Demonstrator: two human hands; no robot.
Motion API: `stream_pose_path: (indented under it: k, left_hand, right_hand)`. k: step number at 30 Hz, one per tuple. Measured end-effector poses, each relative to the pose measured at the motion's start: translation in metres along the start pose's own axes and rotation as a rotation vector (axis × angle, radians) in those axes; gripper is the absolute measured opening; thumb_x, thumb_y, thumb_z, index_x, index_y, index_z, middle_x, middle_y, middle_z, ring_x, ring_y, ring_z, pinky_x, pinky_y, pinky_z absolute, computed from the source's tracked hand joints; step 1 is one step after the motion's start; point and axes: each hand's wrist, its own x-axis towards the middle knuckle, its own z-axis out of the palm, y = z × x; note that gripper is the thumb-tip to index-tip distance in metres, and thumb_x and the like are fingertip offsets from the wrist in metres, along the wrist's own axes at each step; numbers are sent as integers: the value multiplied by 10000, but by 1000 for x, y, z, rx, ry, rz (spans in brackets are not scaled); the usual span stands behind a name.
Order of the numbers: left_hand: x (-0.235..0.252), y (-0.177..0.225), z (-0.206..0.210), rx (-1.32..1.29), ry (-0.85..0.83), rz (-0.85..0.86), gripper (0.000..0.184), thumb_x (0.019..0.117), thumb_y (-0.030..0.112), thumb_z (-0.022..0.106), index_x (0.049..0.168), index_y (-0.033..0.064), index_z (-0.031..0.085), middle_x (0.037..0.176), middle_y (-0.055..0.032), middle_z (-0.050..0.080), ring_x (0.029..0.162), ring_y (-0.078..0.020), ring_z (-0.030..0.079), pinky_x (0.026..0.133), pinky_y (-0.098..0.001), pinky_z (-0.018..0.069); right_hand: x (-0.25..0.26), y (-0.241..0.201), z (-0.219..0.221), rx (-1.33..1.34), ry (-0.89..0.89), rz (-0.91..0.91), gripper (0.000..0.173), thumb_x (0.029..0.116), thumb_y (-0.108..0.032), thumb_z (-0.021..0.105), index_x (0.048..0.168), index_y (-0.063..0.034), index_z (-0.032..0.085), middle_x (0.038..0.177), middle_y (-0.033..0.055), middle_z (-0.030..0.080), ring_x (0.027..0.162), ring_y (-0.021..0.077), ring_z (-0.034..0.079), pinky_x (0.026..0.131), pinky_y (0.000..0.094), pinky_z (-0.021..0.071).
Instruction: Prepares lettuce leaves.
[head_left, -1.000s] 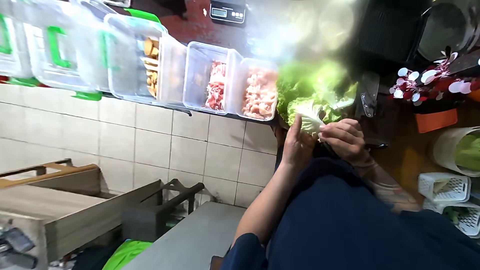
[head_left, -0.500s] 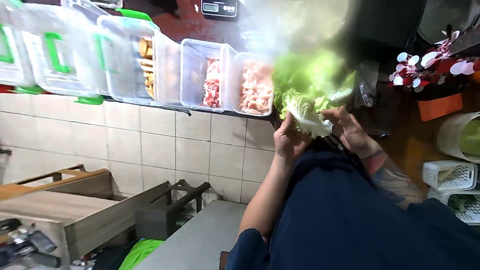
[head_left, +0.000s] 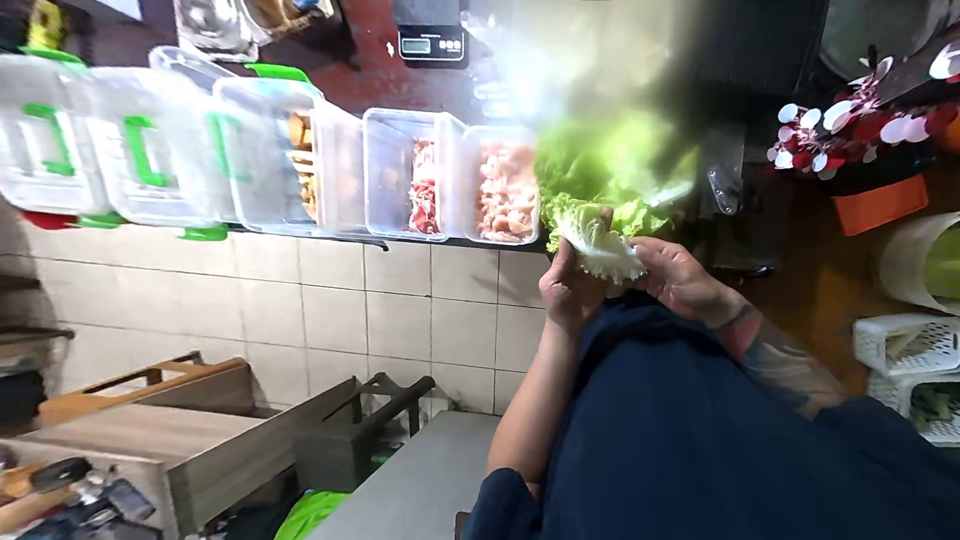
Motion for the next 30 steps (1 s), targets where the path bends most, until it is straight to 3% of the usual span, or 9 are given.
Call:
stream_pose_path:
  k: [3, 8, 11, 18, 22, 25, 27, 28, 30]
  left_hand:
    - [4, -3, 3, 35, -10, -4, 531, 1110, 478, 191, 1485, 237, 478, 1555, -42, 478, 1355, -220, 528, 1074, -411, 490]
    - [14, -7, 11, 98, 71, 9, 430, 1113, 456, 280, 1350, 240, 567, 1300, -1, 652, 1207, -148, 623, 1002, -391, 543]
    - [19, -7, 26, 130, 113, -13, 402, 1119, 431, 300, 1336, 229, 572, 1255, -4, 667, 1165, -135, 641, 966, -369, 562]
    - [32, -14, 39, 182, 127, -115, 506, 1096, 530, 267, 1288, 213, 612, 1189, -1, 700, 1108, -133, 668, 943, -375, 569]
    - [35, -16, 48, 244, 139, -166, 487, 1083, 551, 335, 1360, 244, 592, 1289, 13, 668, 1189, -136, 634, 993, -387, 545]
    - [44, -18, 55, 344, 192, -165, 352, 1062, 469, 480, 1302, 251, 619, 1174, 15, 707, 1047, -116, 684, 870, -339, 590]
    - [52, -19, 56, 484, 188, -178, 385, 1030, 426, 580, 1363, 233, 593, 1187, -4, 702, 1017, -125, 691, 833, -335, 602]
    - [59, -21, 56, 548, 198, -169, 366, 1011, 393, 628, 1319, 196, 623, 1121, -18, 714, 945, -119, 696, 778, -311, 601]
    - [74, -25, 58, 583, 234, -147, 285, 977, 219, 694, 1200, 47, 654, 1009, -102, 725, 868, -182, 712, 768, -375, 617]
  right_hand:
    - [-9, 3, -2, -20, 2, -70, 329, 1067, -133, 533, 1392, -92, 568, 1215, 113, 670, 1034, 204, 691, 913, 404, 599]
    - [-16, 2, -13, 8, 117, -85, 331, 1066, -146, 543, 1392, -95, 567, 1216, 118, 678, 1025, 211, 705, 896, 403, 609]
    - [-19, 2, -21, 72, 179, -80, 325, 1076, -172, 523, 1390, -99, 571, 1212, 123, 680, 1019, 218, 711, 897, 413, 611]
    - [-32, 1, -37, 177, 283, -66, 311, 1084, -216, 512, 1368, -108, 578, 1202, 108, 684, 1038, 211, 706, 940, 415, 595]
    - [-40, 2, -45, 164, 317, -98, 302, 1079, -205, 521, 1358, -106, 581, 1200, 105, 682, 1032, 212, 706, 935, 419, 596]
    - [-46, 3, -47, 111, 358, -143, 302, 1071, -192, 535, 1352, -96, 588, 1197, 104, 683, 1033, 212, 703, 922, 420, 601]
    - [-51, 4, -48, 28, 384, -166, 306, 1069, -187, 539, 1353, -85, 592, 1197, 113, 685, 1045, 219, 699, 920, 433, 601]
    - [-54, 6, -50, -30, 394, -177, 312, 1068, -188, 543, 1356, -82, 598, 1192, 118, 690, 1039, 221, 698, 903, 435, 603]
    - [-58, 9, -54, -118, 405, -205, 311, 1061, -174, 556, 1352, -75, 611, 1168, 121, 699, 1012, 218, 700, 873, 426, 608]
